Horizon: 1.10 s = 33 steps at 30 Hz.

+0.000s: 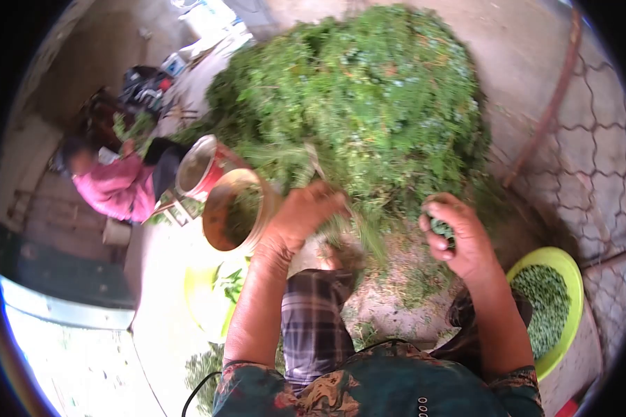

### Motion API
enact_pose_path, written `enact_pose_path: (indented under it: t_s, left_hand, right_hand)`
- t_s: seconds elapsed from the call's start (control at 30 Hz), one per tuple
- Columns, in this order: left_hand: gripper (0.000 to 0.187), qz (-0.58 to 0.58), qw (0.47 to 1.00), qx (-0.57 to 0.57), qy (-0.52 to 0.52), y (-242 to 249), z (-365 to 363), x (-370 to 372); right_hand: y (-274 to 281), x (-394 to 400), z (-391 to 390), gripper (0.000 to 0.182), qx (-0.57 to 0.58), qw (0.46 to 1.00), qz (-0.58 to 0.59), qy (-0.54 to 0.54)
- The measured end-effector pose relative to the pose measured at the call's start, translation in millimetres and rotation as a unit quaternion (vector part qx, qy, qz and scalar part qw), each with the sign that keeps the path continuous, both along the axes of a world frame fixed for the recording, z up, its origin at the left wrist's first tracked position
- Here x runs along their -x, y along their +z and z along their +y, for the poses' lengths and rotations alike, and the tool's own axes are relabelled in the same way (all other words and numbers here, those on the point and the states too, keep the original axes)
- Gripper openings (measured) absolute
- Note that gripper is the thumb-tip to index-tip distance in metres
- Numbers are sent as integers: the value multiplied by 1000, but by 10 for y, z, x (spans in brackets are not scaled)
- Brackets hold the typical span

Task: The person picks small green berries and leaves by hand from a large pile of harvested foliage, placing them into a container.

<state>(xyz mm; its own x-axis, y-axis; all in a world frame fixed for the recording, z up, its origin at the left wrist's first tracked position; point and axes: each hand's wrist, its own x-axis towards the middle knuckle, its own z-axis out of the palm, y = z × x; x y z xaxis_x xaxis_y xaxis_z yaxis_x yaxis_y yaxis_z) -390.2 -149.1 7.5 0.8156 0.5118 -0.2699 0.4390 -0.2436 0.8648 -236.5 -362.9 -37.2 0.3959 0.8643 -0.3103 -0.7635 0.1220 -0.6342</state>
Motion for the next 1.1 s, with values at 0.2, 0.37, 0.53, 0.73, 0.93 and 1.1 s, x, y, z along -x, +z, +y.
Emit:
enact_pose_path:
  t_s: [0.2,0.37,0.53,0.73,0.93,1.1]
  left_hand:
    - [18,-123,938,25,323,418,213,1684]
    - [52,-544,483,-84,681,539,566,3715]
    - [28,-394,744,8,540,-141,379,2653]
    - [12,-201,959,-187,70,122,-1002,527]
    - [23,-200,941,-268,-57,37,-1257,-113]
    - [22,-161,935,-306,-75,-159,-1275,-237]
  right_hand:
    - [78,180,37,13,-18,999,-36,23]
    - [119,305,17,29,-49,998,0,36]
    - [-157,230,22,46,-152,969,183,58]
    - [-2,332,26,36,-149,965,214,-11]
    - [-104,347,-33,35,-118,969,211,-48]
    - [-101,364,-85,27,-103,970,214,-46]
